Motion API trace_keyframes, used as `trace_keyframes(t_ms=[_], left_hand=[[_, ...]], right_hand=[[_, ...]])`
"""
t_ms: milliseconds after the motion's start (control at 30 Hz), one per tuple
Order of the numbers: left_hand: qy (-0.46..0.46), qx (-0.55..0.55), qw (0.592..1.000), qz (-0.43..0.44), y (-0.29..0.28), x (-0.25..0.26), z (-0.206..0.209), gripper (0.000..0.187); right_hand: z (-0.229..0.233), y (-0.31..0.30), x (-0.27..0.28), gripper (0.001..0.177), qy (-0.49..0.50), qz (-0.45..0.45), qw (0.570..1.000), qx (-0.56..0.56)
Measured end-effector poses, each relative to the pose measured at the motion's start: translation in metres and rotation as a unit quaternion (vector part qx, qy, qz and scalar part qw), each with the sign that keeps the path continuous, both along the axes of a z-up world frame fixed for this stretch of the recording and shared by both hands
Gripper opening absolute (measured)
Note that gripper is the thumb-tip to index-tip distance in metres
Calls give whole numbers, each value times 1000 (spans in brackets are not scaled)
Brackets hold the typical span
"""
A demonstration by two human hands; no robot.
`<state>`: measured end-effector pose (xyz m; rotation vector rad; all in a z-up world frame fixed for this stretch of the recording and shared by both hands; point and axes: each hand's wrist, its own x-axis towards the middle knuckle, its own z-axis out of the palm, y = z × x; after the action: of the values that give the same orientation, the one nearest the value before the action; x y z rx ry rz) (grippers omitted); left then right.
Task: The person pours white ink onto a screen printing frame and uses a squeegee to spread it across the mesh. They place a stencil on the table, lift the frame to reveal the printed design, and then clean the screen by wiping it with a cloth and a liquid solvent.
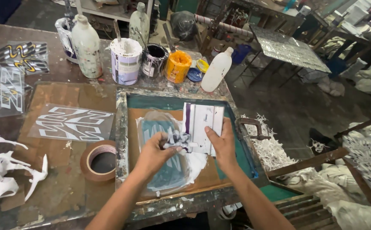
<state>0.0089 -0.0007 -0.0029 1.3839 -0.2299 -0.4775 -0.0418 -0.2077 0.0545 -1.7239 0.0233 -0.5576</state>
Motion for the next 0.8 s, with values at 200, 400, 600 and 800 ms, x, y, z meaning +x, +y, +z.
trace_keyframes(t_ms=[200,400,600,800], left_hand=[[-15,-4,998,55,-13,-17,8,28],[47,-66,991,103,-19,-13,13,20],[11,-142,978,154,-22,15,20,21],[14,-43,976,213,-7,44,8,24]], right_hand=[[-9,1,-1,35,-10,12,1000,4],[-12,-1,-10,35,53,70,995,39],[0,6,-25,35,111,90,990,-2],[-7,-9,-26,35,85,48,995,36]])
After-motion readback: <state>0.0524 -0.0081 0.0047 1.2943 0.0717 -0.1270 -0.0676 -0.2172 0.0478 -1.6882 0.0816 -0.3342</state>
